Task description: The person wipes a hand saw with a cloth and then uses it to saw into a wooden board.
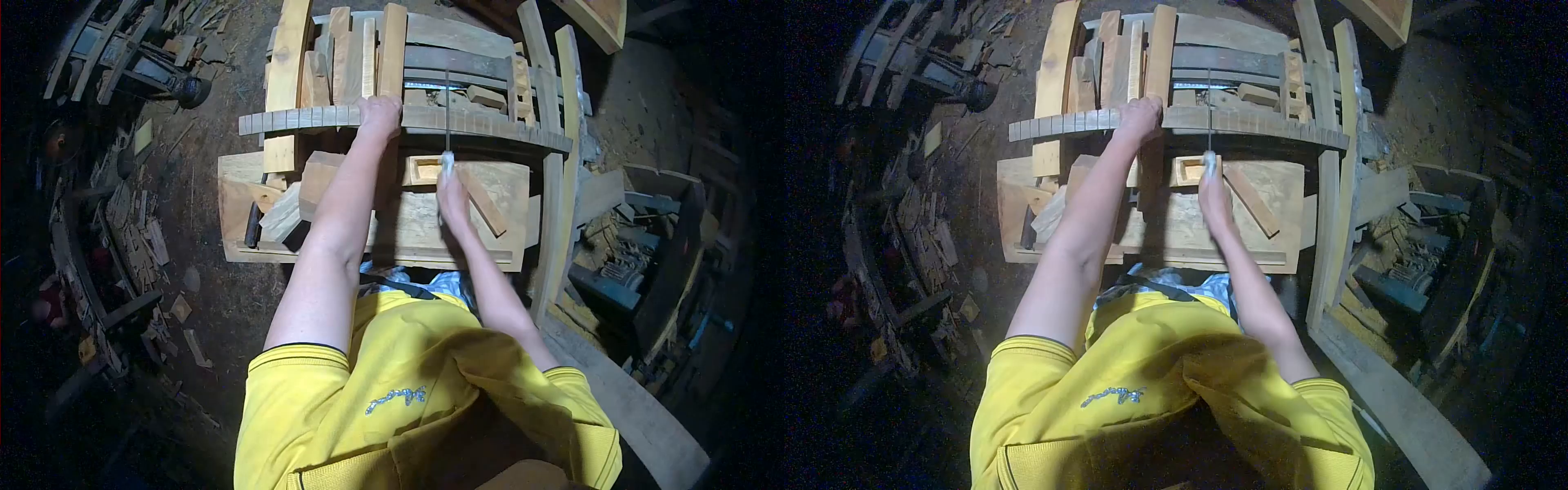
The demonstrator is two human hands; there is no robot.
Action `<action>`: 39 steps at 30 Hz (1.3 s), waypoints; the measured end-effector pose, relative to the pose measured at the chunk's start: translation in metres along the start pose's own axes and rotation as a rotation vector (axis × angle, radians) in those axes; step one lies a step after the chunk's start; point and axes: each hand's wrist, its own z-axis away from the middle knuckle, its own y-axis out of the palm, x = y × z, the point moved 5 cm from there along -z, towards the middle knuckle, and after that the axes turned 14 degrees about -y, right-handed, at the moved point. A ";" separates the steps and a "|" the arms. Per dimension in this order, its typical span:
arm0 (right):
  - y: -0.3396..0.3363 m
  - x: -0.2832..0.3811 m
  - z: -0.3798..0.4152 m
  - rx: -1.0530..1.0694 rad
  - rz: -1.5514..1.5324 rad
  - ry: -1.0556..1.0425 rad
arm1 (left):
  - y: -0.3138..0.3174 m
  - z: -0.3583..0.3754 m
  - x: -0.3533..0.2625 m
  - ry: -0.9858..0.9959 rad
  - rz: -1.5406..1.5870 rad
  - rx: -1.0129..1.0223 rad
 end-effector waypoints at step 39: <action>-0.002 0.022 -0.018 0.075 0.008 -0.141 | -0.003 -0.004 0.000 -0.013 -0.034 0.155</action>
